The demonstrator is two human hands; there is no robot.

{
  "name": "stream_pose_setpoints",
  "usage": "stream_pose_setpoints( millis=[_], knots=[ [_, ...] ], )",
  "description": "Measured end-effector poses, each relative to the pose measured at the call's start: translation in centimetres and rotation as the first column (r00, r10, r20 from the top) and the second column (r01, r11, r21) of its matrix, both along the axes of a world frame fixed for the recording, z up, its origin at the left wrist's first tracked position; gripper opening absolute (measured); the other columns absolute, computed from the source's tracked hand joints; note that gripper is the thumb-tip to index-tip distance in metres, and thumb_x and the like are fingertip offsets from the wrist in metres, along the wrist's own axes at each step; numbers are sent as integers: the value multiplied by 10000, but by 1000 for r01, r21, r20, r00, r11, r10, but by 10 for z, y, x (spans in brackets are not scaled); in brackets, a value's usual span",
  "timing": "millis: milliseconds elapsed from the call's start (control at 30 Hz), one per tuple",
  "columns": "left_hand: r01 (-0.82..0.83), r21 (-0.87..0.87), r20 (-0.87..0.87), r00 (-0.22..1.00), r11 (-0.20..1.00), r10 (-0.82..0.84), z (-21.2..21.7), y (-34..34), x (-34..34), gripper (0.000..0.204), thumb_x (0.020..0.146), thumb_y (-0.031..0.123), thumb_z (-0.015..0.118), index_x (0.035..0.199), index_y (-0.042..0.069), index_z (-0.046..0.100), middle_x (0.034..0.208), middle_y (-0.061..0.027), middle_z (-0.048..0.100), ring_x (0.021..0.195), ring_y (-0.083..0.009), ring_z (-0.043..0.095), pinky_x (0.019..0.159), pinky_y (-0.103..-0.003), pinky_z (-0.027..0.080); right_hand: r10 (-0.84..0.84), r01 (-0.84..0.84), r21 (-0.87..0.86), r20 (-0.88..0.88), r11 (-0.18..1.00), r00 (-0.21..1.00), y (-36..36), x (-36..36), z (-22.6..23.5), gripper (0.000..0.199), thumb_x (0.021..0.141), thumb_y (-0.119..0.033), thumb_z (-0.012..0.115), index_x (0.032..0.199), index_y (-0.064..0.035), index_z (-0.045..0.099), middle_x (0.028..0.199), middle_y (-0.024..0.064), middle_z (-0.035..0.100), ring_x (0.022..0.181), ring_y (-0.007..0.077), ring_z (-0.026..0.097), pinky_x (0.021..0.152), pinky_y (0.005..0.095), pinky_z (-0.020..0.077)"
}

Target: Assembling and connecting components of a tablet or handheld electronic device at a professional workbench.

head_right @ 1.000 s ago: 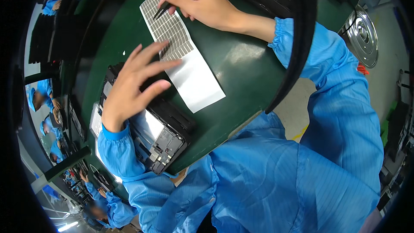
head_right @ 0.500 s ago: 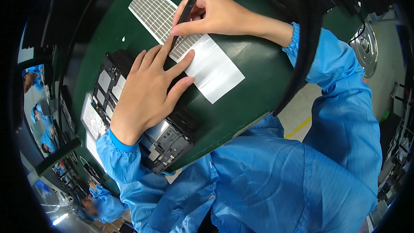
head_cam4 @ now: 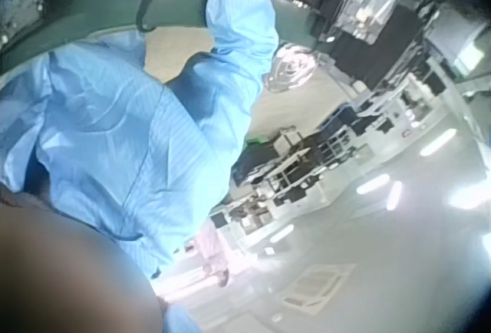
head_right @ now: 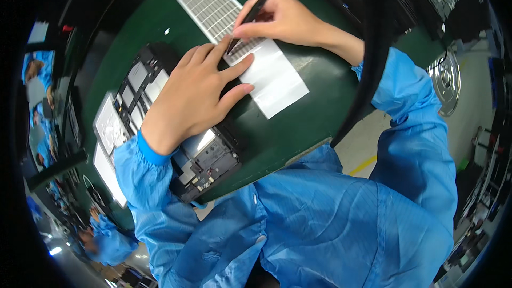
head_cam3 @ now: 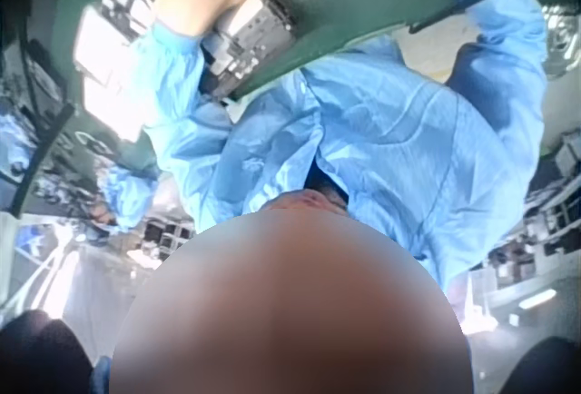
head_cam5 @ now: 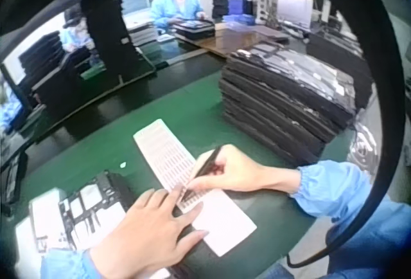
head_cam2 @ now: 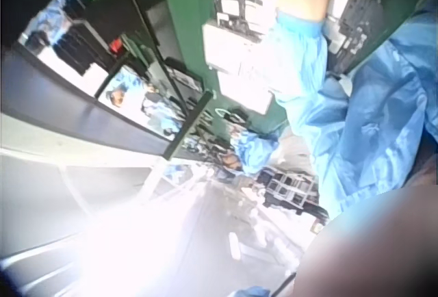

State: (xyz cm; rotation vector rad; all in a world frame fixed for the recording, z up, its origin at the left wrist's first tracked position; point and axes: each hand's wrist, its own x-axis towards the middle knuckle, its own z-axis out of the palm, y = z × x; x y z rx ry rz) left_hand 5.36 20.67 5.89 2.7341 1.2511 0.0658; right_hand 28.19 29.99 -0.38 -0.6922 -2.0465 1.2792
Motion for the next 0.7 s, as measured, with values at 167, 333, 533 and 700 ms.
stream_pose_setpoints(
  millis=[167, 333, 533, 700],
  knots=[
    [22, 46, 178, 984, 999, -29, 28, -7, -35, 387, 1011, 343, 577, 1280, 98, 710, 1402, -253, 590, 1235, -420, 579, 1102, -454, 430, -266, 201, -371, -133, 907, 955, 8, 11, 8, 264, 981, -240, 706, 1123, -19, 684, 787, 4, 599, 653, 36, 498, 555, 200, 339],
    [-377, -7, 453, 824, 926, 339, 68, -40, -135, 240, 896, 147, 724, 1116, 52, 740, 1223, -132, 697, 1177, -362, 640, 980, -415, 519, -388, 288, -407, -187, 867, 903, 4, -11, 25, 301, 1022, -274, 659, 1201, -33, 658, 825, -10, 572, 633, 30, 442, 551, 207, 343],
    [-508, 52, 593, 708, 860, 383, -4, -66, -165, 569, 860, 191, 800, 1353, 49, 553, 1446, -159, 533, 1295, -369, 569, 1050, -414, 496, -18, 4, -140, -105, 990, 994, -8, -147, 77, 357, 1012, -348, 659, 1078, -3, 723, 862, 64, 740, 648, 54, 614, 549, 198, 474],
    [-544, 190, 680, 673, 817, 290, -10, -62, -161, 415, 866, 202, 788, 1216, 45, 630, 1304, -132, 622, 1128, -369, 645, 944, -410, 526, 73, -79, -90, -63, 993, 995, -2, -191, 57, 361, 1008, -342, 675, 1050, 17, 685, 831, 101, 727, 669, 109, 697, 570, 195, 530]
  ],
)
